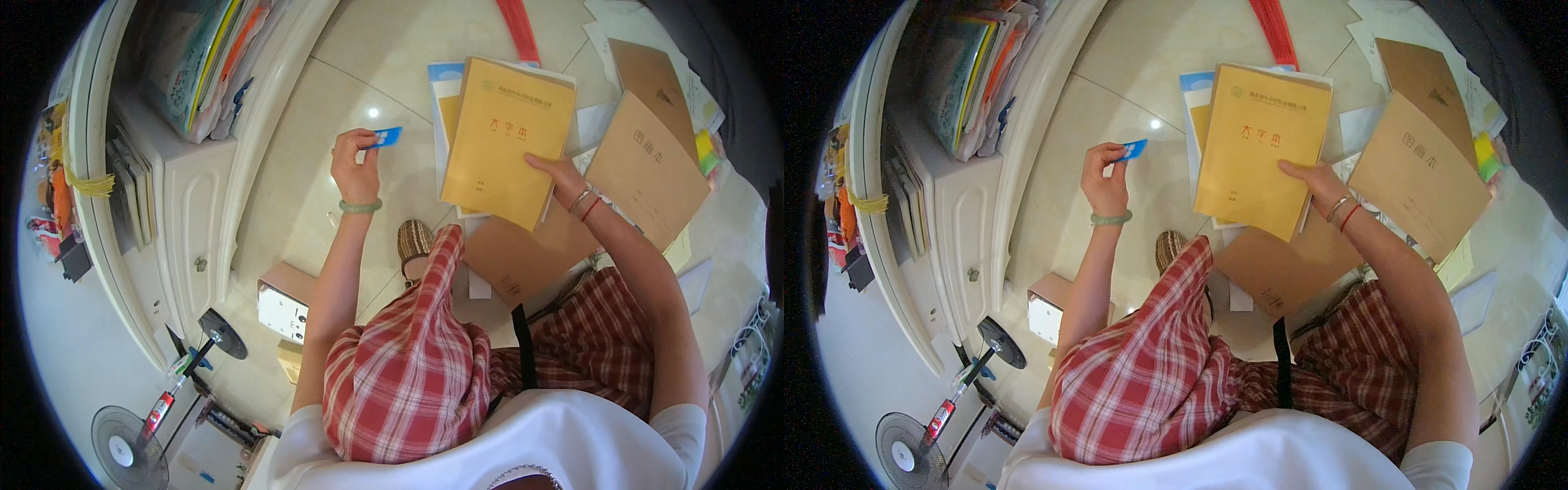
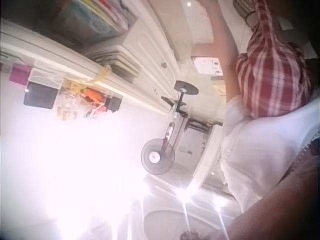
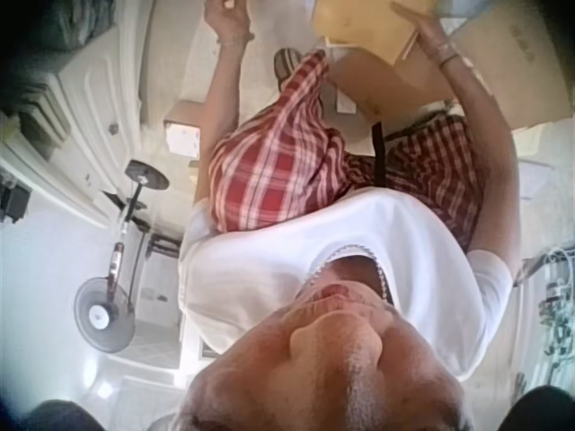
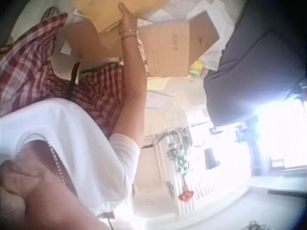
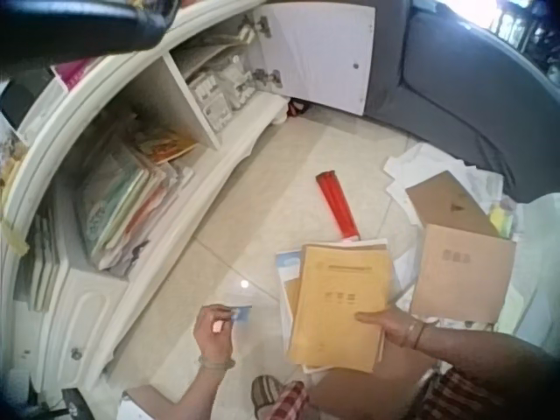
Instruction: The person sits on the floor and organizes a pile of loose papers and notebooks. They flip through the pages of a yellow notebook, remove loose sheets, and stack them. They then place the notebooks and papers into a white cabinet shelf.
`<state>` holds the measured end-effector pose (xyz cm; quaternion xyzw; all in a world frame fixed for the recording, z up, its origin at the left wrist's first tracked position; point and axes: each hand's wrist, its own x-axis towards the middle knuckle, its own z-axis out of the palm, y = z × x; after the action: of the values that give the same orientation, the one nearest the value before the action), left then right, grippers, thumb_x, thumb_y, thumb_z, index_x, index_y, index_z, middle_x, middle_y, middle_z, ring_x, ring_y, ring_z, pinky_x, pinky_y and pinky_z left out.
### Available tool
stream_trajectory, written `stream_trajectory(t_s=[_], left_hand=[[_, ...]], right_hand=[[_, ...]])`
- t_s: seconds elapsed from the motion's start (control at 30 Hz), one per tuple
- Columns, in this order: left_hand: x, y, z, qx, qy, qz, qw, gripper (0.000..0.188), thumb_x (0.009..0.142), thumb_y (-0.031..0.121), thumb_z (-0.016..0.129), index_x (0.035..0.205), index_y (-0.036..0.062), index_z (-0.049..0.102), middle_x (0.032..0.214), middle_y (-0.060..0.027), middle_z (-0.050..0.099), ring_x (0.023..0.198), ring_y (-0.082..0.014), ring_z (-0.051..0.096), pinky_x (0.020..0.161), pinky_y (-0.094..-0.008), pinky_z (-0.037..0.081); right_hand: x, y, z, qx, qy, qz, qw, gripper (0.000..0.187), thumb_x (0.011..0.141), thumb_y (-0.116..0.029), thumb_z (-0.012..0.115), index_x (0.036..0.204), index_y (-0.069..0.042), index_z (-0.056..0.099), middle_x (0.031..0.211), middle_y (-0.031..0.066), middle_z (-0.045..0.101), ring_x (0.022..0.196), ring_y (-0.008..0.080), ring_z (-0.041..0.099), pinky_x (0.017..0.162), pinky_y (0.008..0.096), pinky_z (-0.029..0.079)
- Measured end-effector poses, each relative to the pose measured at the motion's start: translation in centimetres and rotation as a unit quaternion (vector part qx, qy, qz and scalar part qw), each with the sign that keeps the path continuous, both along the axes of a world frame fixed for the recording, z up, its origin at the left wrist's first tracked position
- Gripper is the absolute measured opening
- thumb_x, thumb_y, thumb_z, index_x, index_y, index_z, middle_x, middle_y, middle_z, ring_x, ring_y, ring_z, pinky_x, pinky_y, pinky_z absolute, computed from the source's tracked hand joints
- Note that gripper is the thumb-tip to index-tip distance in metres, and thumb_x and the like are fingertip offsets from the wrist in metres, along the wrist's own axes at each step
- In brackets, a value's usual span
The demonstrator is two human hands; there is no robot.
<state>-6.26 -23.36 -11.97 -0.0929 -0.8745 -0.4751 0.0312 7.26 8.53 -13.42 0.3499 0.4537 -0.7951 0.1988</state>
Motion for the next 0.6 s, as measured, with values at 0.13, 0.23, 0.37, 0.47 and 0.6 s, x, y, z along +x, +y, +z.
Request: stream_trajectory(t_s=[0.13, 0.23, 0.37, 0.47, 0.6], left_hand=[[2.1, 1.2, 4.2, -0.003, 0.135, -0.102, 0.986, 0.021, 0.069, -0.013, 0.066, 0.083, 0.0032, 0.064, 0.092, -0.0095, 0.058, 0.082, -0.0193, 0.058, 0.072, -0.0292, 0.051], [2.6, 2.4, 6.2, 0.015, 0.108, -0.103, 0.989, 0.018, 0.071, -0.011, 0.066, 0.082, 0.0026, 0.065, 0.093, -0.0093, 0.058, 0.082, -0.0192, 0.058, 0.071, -0.0288, 0.051], [5.9, 8.5, 7.2, 0.210, -0.167, -0.113, 0.957, 0.015, 0.081, -0.004, 0.063, 0.096, -0.0008, 0.062, 0.093, -0.0075, 0.060, 0.082, -0.0152, 0.063, 0.070, -0.0258, 0.051], [9.1, 14.9, 11.4, 0.271, -0.286, -0.350, 0.850, 0.026, 0.086, 0.007, 0.060, 0.111, 0.0019, 0.058, 0.101, -0.0103, 0.064, 0.088, -0.0174, 0.064, 0.079, -0.0290, 0.049], [10.6, 16.9, 11.8, 0.246, -0.251, -0.475, 0.807, 0.037, 0.082, 0.013, 0.063, 0.118, 0.0061, 0.057, 0.102, -0.0116, 0.064, 0.092, -0.0203, 0.062, 0.080, -0.0312, 0.048]], right_hand=[[-0.1, 0.2, 0.2, -0.015, -0.007, 0.003, 1.000, 0.044, 0.083, -0.014, 0.069, 0.120, 0.002, 0.053, 0.116, 0.0104, 0.061, 0.102, 0.0182, 0.060, 0.087, 0.0305, 0.049], [0.0, 0.3, -0.4, -0.014, -0.006, 0.003, 1.000, 0.045, 0.083, -0.014, 0.069, 0.121, 0.002, 0.053, 0.116, 0.0106, 0.061, 0.101, 0.0186, 0.061, 0.087, 0.0307, 0.049], [0.3, 0.6, -1.1, -0.016, -0.001, 0.007, 1.000, 0.044, 0.083, -0.014, 0.068, 0.122, 0.001, 0.053, 0.116, 0.0106, 0.061, 0.101, 0.0191, 0.061, 0.086, 0.0309, 0.050], [-0.5, 0.0, 1.1, -0.036, 0.037, 0.037, 0.998, 0.043, 0.083, -0.014, 0.068, 0.121, 0.001, 0.053, 0.117, 0.0107, 0.061, 0.102, 0.0192, 0.061, 0.086, 0.0313, 0.050], [-0.3, -0.5, 0.8, -0.020, 0.053, 0.021, 0.998, 0.042, 0.084, -0.013, 0.066, 0.121, 0.002, 0.052, 0.117, 0.0107, 0.060, 0.102, 0.0198, 0.060, 0.086, 0.0317, 0.050]])
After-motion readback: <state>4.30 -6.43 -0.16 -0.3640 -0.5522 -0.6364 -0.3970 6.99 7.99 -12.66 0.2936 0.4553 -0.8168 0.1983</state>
